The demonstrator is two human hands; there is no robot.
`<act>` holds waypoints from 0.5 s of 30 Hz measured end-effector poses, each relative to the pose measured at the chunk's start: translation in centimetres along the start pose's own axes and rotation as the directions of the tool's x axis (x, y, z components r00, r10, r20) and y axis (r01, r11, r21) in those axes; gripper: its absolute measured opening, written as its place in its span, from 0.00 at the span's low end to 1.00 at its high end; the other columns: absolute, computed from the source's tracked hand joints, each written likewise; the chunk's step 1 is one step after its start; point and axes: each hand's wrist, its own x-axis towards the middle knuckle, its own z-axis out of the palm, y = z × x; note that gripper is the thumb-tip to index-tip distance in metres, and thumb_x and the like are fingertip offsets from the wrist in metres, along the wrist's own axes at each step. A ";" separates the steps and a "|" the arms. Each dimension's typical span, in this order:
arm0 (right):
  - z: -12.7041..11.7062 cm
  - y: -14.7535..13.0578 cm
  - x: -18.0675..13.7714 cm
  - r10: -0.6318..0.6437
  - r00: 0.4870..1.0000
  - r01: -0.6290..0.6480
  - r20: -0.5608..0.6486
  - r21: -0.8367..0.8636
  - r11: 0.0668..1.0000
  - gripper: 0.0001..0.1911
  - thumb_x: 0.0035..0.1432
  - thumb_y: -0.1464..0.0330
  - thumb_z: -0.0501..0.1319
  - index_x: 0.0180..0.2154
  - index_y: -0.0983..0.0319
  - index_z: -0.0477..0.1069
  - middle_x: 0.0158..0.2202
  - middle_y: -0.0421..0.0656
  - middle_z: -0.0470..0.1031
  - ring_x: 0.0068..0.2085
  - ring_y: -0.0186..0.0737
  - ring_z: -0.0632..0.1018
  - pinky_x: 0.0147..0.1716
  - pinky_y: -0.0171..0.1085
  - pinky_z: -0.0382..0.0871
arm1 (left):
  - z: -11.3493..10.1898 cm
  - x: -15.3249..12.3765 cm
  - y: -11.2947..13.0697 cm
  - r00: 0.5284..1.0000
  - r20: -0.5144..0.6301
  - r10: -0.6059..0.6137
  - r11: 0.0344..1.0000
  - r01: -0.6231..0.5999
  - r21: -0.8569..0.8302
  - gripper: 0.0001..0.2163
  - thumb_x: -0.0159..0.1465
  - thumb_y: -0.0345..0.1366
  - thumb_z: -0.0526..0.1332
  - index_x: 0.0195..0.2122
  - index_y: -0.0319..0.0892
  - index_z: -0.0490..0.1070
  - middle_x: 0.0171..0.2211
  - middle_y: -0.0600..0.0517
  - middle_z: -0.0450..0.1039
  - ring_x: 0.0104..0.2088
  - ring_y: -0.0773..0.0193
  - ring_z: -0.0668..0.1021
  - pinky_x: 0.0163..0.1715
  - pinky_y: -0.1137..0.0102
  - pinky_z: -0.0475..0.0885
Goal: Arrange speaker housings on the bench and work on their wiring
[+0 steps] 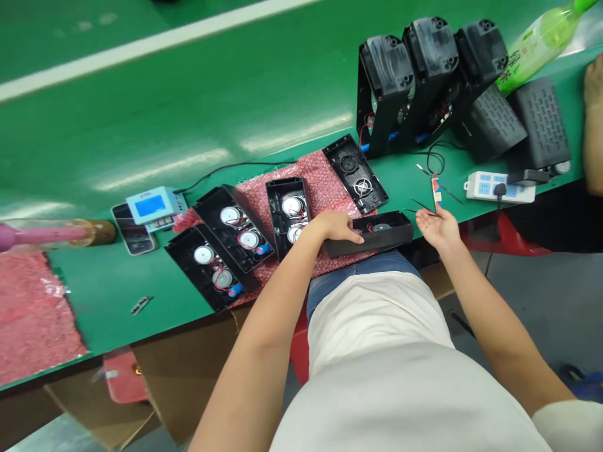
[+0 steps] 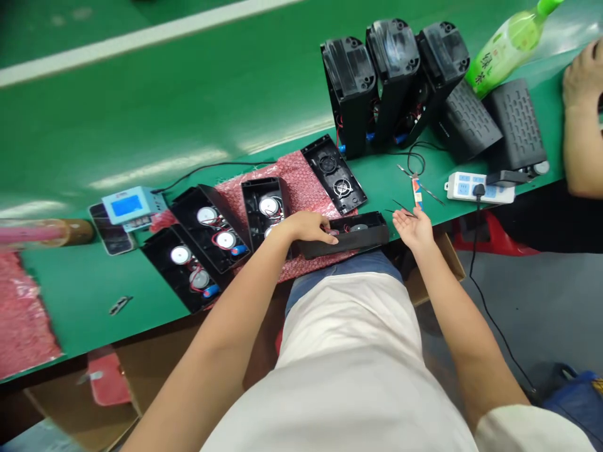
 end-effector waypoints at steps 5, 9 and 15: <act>-0.1 1.5 -0.3 -0.118 0.993 0.116 -0.003 -0.140 0.983 0.14 0.56 0.56 0.50 0.33 0.61 0.59 0.34 0.49 0.71 0.40 0.44 0.75 0.37 0.43 0.75 | 0.9 0.9 -1.7 0.996 0.068 0.054 0.984 -0.042 -0.172 0.25 0.55 0.59 0.52 0.40 0.46 0.74 0.39 0.53 0.76 0.36 0.61 0.76 0.31 0.74 0.66; 0.6 2.9 -2.0 -0.319 0.947 0.301 0.032 -0.436 0.848 0.25 0.48 0.55 0.58 0.45 0.61 0.59 0.44 0.51 0.67 0.50 0.50 0.69 0.50 0.56 0.63 | 1.8 0.8 -2.3 0.997 -0.036 0.074 0.963 -0.080 -0.259 0.24 0.58 0.57 0.51 0.43 0.45 0.73 0.43 0.52 0.75 0.40 0.59 0.76 0.38 0.72 0.67; 4.4 3.0 -4.0 -0.431 0.805 0.578 0.408 -0.703 0.414 0.37 0.36 0.60 0.67 0.52 0.58 0.63 0.57 0.49 0.57 0.60 0.54 0.54 0.60 0.54 0.43 | 3.3 -0.4 -1.3 0.945 -0.319 0.065 0.948 -0.158 -0.275 0.19 0.61 0.47 0.53 0.50 0.43 0.68 0.50 0.50 0.70 0.49 0.58 0.71 0.49 0.69 0.63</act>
